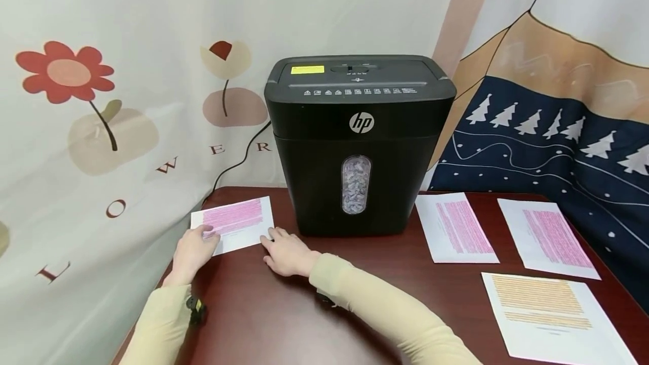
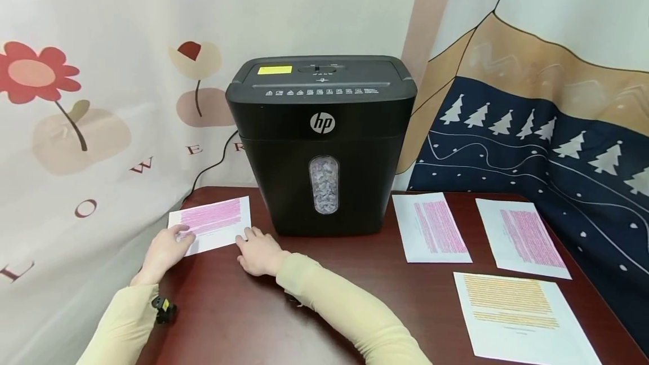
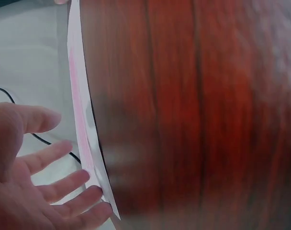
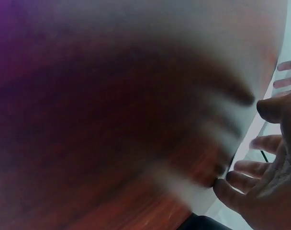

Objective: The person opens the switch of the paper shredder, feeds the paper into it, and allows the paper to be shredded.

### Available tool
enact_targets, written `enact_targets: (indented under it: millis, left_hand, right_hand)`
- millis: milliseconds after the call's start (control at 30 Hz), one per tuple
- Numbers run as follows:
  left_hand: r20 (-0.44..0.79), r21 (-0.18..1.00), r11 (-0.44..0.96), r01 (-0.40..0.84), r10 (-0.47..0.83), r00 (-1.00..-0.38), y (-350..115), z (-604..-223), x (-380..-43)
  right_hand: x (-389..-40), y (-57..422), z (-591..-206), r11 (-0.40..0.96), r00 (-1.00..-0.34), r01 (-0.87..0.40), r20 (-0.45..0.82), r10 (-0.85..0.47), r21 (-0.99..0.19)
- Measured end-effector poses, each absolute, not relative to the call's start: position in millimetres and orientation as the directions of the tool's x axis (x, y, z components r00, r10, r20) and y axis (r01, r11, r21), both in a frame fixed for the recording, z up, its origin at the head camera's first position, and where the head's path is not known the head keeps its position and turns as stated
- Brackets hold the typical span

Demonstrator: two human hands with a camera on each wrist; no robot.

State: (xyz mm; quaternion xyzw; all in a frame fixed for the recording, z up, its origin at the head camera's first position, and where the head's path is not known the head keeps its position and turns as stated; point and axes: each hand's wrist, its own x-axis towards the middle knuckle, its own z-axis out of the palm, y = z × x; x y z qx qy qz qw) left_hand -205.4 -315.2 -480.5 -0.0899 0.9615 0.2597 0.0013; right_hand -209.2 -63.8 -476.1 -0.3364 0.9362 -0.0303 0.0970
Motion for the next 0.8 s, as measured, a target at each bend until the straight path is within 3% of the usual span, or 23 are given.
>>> enact_targets:
  millis: [167, 467, 667, 800]
  left_hand:
    - [-0.049, 0.488, 0.859, -0.157, -0.153, -0.987, -313.8, -480.0, -197.1]
    - [-0.116, 0.389, 0.883, -0.262, -0.236, -0.965, -315.5, -473.9, -188.2]
    - [-0.115, 0.373, 0.895, -0.244, -0.217, -0.969, -309.2, -472.0, -190.5]
    - [-0.091, 0.429, 0.876, -0.22, -0.2, -0.976, -305.4, -475.1, -188.6]
  right_hand:
    - [-199.6, -58.6, -477.8, 0.749, -0.733, -0.659, -0.162, -0.66, -0.067]
    - [-191.2, -43.0, -474.6, 0.716, -0.713, -0.698, -0.073, -0.698, -0.029]
    - [-193.1, -41.6, -478.1, 0.788, -0.801, -0.589, 0.002, -0.598, -0.178]
    - [-191.2, -45.8, -479.8, 0.831, -0.847, -0.516, -0.02, -0.531, -0.205]
